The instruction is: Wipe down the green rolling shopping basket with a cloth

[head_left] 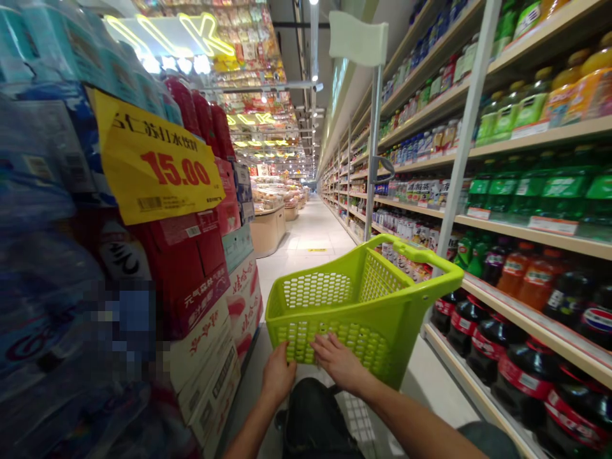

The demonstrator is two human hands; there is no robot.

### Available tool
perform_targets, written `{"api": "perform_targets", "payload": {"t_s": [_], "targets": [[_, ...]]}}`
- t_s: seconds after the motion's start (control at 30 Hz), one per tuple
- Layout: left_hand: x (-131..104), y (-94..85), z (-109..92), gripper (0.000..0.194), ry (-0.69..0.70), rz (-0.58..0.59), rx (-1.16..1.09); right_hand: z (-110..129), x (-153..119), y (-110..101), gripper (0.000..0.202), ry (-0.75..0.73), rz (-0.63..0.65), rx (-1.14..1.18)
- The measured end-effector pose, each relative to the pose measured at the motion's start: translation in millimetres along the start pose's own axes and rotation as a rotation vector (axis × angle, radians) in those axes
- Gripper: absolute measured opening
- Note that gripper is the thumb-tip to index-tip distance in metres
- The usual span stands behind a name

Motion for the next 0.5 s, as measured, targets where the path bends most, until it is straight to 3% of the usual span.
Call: {"api": "perform_targets", "payload": {"t_s": [0.17, 0.37, 0.5], "targets": [[-9, 4.6, -38, 0.061, 0.133, -0.028, 0.17, -28, 3, -32, 0.036, 0.133, -0.07, -0.065], [-20, 15.5, -78, 0.065, 0.27, 0.028, 0.263, -35, -42, -25, 0.027, 0.13, 0.002, -0.094], [-21, 11.5, -94, 0.066, 0.284, 0.019, 0.308, -51, -29, -52, 0.038, 0.18, -0.085, -0.13]]}}
Point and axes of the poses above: each hand's wrist, its own x-axis towards the middle knuckle, its own y-axis out of the palm, z = x × y, the point moved 7 cm from there along x, towards the middle knuckle, and after that the axes turned 7 degrees about -z, right-handed, at the moved point
